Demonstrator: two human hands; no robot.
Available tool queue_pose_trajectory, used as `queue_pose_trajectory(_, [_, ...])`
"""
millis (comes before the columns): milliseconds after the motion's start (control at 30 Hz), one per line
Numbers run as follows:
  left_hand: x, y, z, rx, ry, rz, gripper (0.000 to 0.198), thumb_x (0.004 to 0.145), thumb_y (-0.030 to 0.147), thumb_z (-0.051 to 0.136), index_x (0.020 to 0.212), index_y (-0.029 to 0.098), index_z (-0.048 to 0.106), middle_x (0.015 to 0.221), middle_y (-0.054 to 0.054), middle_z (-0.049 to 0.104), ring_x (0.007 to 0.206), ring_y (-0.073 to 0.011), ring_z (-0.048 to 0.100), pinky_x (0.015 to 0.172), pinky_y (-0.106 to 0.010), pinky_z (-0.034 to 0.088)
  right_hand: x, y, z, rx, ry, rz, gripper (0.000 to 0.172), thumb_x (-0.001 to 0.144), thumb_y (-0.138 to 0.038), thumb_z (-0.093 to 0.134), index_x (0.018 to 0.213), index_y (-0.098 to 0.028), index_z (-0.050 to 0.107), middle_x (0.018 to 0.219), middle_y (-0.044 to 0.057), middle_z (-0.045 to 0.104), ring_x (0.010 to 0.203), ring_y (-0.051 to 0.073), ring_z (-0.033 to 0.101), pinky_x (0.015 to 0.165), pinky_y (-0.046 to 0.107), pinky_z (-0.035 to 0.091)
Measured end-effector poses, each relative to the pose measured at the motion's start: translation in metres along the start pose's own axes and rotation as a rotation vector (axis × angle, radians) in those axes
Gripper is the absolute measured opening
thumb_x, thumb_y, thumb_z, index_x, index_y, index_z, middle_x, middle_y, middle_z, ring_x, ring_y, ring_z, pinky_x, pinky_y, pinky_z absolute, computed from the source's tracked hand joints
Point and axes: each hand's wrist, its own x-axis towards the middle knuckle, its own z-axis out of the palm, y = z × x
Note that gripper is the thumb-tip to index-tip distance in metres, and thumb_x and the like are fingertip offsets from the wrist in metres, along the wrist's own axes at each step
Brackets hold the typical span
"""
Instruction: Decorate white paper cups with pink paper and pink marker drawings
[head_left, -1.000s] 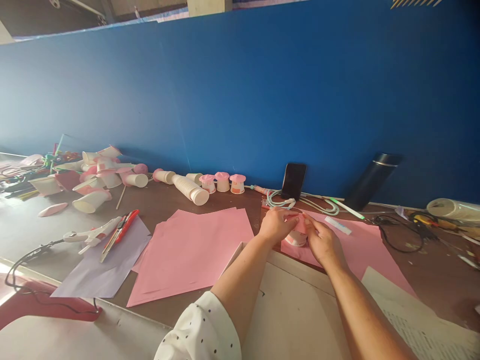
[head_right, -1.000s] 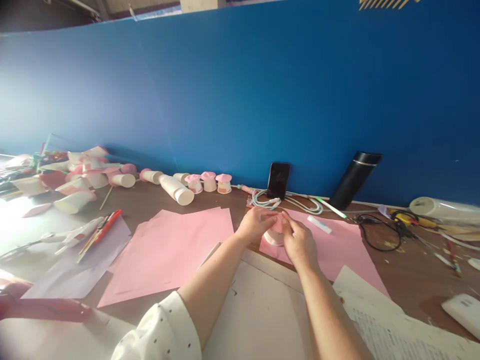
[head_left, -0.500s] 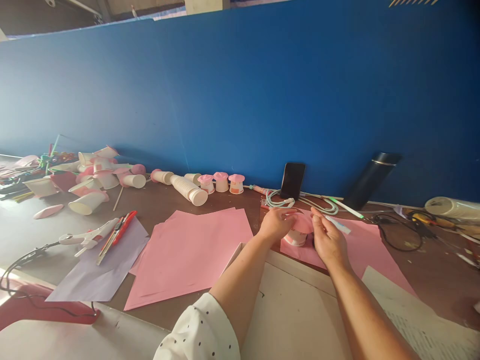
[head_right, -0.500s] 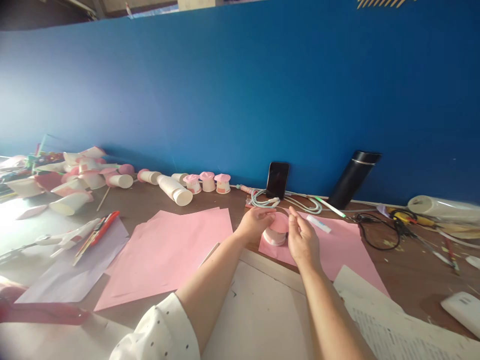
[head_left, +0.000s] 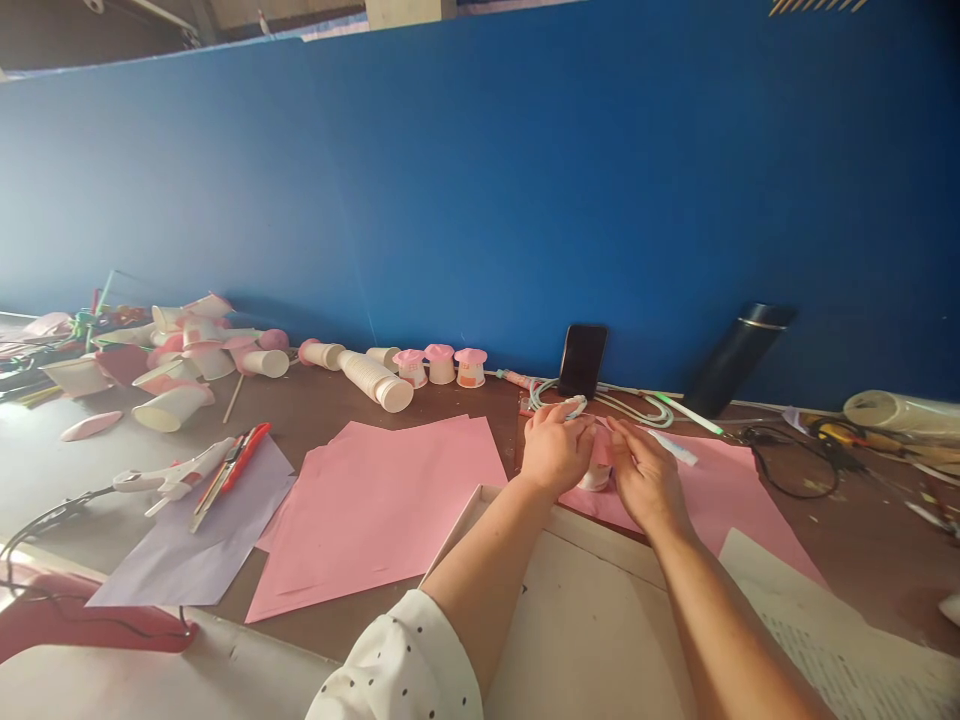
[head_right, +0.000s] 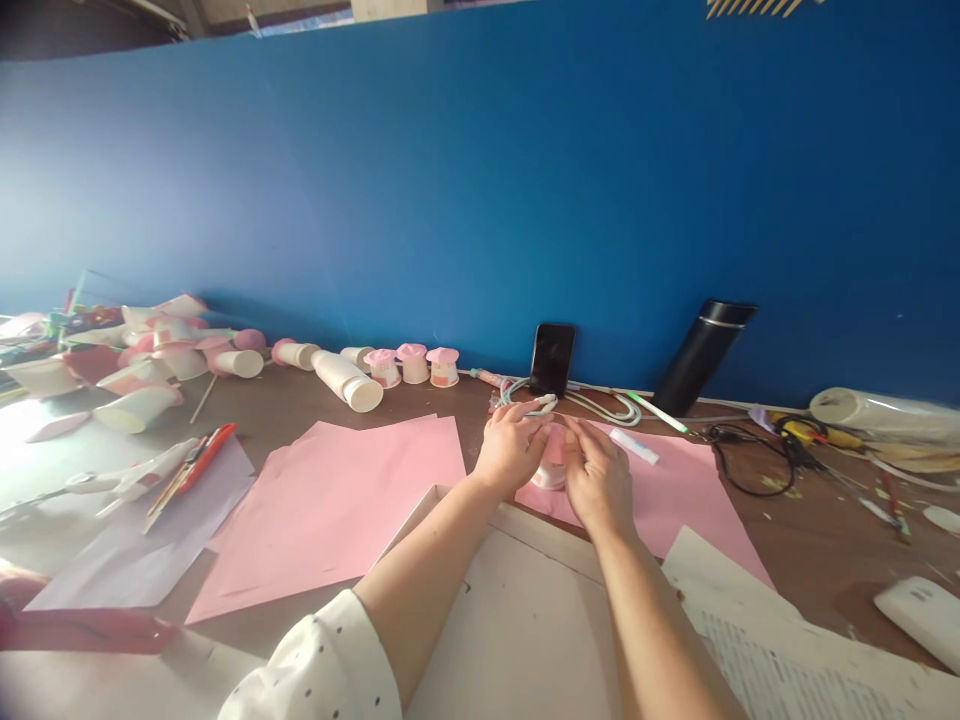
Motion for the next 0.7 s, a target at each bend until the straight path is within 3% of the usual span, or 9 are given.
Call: queue_pose_trajectory(700, [-0.003,0.0,-0.001,0.077,-0.041,0.018,0.034,0.092,0.043,0.039,0.11,0.035,0.067,0.132,0.003,0.056,0.12,-0.0235,0.045,0.102,-0.043,0.037,-0.001,-0.011,-0.007,-0.218,-0.123,0.12,0.044,0.093,-0.05,0.035,0.114,-0.03,0.068,0.12,0.005,0.064,0.109,0.026,0.056,0.088,0.04,0.047])
